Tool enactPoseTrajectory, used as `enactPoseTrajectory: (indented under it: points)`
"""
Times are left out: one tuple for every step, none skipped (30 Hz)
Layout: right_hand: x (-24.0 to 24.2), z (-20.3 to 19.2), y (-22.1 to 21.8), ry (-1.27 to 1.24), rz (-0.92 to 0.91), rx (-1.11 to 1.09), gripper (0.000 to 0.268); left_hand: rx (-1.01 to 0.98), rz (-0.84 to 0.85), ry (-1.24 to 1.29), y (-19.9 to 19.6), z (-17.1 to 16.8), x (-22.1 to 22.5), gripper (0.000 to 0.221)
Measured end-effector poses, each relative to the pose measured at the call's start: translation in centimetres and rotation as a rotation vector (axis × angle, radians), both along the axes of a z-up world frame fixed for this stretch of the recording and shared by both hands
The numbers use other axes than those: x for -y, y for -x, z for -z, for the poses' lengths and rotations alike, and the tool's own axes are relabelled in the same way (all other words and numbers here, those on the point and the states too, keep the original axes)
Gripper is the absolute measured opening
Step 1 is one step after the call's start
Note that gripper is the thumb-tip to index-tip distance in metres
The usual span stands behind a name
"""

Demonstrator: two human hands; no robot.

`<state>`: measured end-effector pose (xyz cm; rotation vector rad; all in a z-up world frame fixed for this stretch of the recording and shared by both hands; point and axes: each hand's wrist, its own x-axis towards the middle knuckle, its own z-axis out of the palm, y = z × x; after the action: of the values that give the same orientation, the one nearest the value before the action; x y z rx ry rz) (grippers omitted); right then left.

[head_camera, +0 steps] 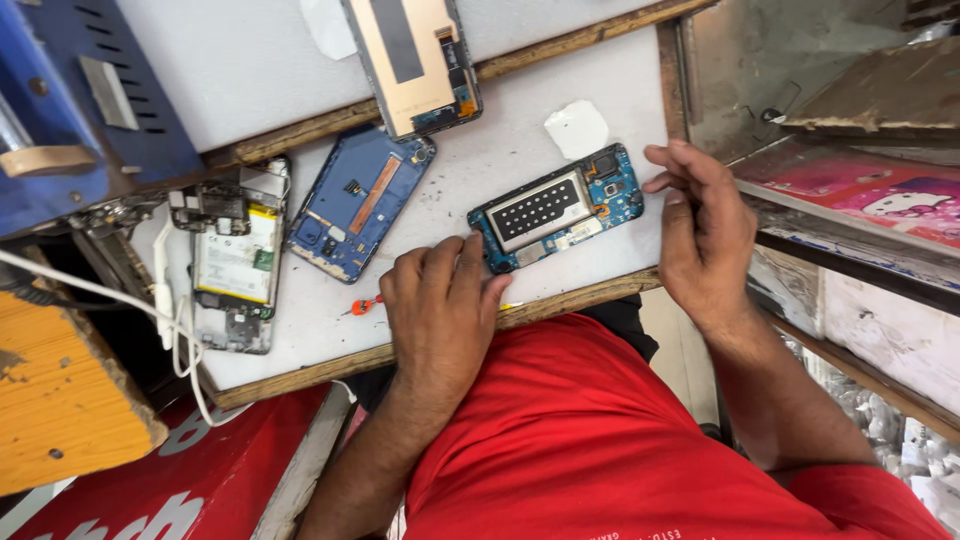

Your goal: The person disassembles and reassembles multiple smartphones on a workbench. They remove back covers, disconnect and reconnect internal components, and use a screwdriver to adjust parts. The person also connects a charging cable to test the devices.

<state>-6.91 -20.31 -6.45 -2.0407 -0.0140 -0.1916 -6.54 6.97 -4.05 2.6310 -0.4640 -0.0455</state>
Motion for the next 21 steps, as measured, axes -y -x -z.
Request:
enactPoseTrajectory:
  points:
    - [0.0,0.0,-0.1,-0.002,-0.003,-0.008,0.046,-0.013,-0.007,0.013,0.0,0.1,0.0,0.058]
    - [0.0,0.0,-0.2,-0.003,-0.006,-0.015,0.047,-0.026,-0.013,0.025,0.1,0.3,0.0,0.057]
    - [0.0,0.0,-0.3,0.006,-0.006,-0.014,0.046,-0.041,-0.021,0.034,0.2,0.3,0.0,0.056]
    - [-0.1,-0.1,-0.3,0.015,-0.006,-0.012,0.046,-0.059,-0.032,0.057,0.2,0.5,0.0,0.056]
    - [-0.1,-0.1,-0.3,0.024,-0.006,-0.010,0.045,-0.077,-0.045,0.078,0.3,0.6,0.0,0.056]
    - [-0.2,-0.2,-0.3,0.038,-0.009,-0.014,0.045,-0.095,-0.058,0.100,0.3,0.7,0.0,0.056]
    - [-0.2,-0.3,-0.4,0.055,-0.012,-0.016,0.045,-0.102,-0.061,0.098,0.3,0.8,0.0,0.057]
    - [-0.2,-0.3,-0.4,0.071,-0.014,-0.018,0.044,-0.109,-0.064,0.095,0.3,0.9,0.0,0.057]
    - [-0.2,-0.4,-0.4,0.088,-0.014,-0.022,0.045,-0.116,-0.068,0.092,0.3,1.0,-0.1,0.058]
    - [-0.3,-0.5,-0.4,0.105,-0.014,-0.026,0.045,-0.121,-0.066,0.098,0.2,1.1,-0.2,0.058]
    - [-0.4,-0.5,-0.5,0.121,-0.016,-0.029,0.045,-0.125,-0.064,0.103,0.2,1.2,-0.3,0.057]
    - [-0.5,-0.7,-0.5,0.157,-0.022,-0.033,0.045,-0.128,-0.063,0.108,0.3,1.3,-0.3,0.057]
    - [-0.5,-0.8,-0.7,0.194,-0.027,-0.036,0.044,-0.115,-0.053,0.105,0.3,1.4,-0.4,0.057]
    - [-0.6,-0.9,-0.8,0.231,-0.033,-0.038,0.044,-0.102,-0.044,0.101,0.3,1.5,-0.4,0.057]
    - [-0.7,-1.1,-0.9,0.248,-0.027,-0.059,0.044,-0.089,-0.034,0.097,0.3,1.6,-0.4,0.057]
    - [-0.9,-1.3,-0.9,0.265,-0.021,-0.079,0.043,-0.079,-0.031,0.103,0.3,1.7,-0.4,0.057]
    - [-1.1,-1.6,-0.8,0.282,-0.017,-0.100,0.043,-0.070,-0.030,0.107,0.4,1.7,-0.5,0.057]
    - [-1.2,-1.8,-0.9,0.281,-0.009,-0.114,0.043,-0.061,-0.030,0.111,0.4,1.8,-0.5,0.057]
    - [-1.3,-2.0,-0.8,0.280,-0.001,-0.131,0.044,-0.072,-0.036,0.120,0.5,1.8,-0.6,0.058]
    - [-1.4,-2.2,-0.7,0.279,0.006,-0.147,0.045,-0.084,-0.043,0.129,0.5,1.9,-0.6,0.058]
    - [-1.5,-2.4,-0.7,0.273,0.014,-0.169,0.045,-0.094,-0.048,0.138,0.5,1.9,-0.6,0.058]
